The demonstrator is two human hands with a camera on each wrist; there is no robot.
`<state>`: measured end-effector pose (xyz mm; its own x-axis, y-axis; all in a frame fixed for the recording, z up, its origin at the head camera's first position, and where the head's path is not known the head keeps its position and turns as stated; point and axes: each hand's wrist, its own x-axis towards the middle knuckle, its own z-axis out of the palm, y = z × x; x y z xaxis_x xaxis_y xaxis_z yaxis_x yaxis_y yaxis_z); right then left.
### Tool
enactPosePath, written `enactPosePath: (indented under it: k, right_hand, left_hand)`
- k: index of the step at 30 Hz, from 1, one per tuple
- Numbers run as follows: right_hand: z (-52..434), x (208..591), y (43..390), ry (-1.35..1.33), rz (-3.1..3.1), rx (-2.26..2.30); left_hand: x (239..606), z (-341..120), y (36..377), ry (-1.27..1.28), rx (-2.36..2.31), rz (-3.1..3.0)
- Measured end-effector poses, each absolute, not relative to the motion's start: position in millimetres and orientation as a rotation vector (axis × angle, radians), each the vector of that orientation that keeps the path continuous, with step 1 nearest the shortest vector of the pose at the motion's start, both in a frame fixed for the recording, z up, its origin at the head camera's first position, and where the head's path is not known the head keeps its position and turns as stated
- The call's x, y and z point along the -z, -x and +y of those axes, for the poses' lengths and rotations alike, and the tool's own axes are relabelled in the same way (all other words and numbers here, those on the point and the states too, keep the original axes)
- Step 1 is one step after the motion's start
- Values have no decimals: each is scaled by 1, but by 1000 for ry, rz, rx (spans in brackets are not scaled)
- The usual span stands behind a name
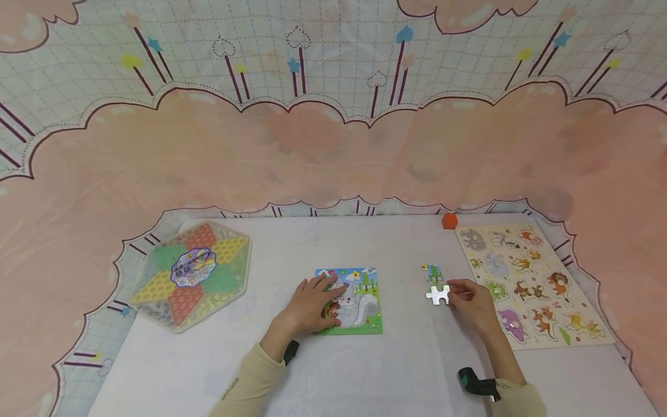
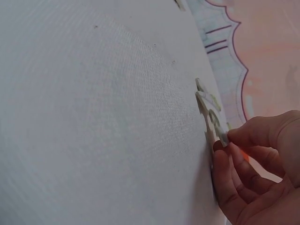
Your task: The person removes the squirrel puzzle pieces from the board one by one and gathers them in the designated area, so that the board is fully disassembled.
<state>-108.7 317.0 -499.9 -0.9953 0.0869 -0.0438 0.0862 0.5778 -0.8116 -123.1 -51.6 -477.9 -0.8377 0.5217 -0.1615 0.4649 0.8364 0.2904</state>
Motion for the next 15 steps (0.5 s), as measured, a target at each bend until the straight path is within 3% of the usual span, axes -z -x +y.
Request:
enactPosePath:
  k: [15]
  right_hand:
    - [316, 500, 110, 226, -2801, -1414]
  left_hand:
    - [480, -52, 123, -753, -348, 2779]
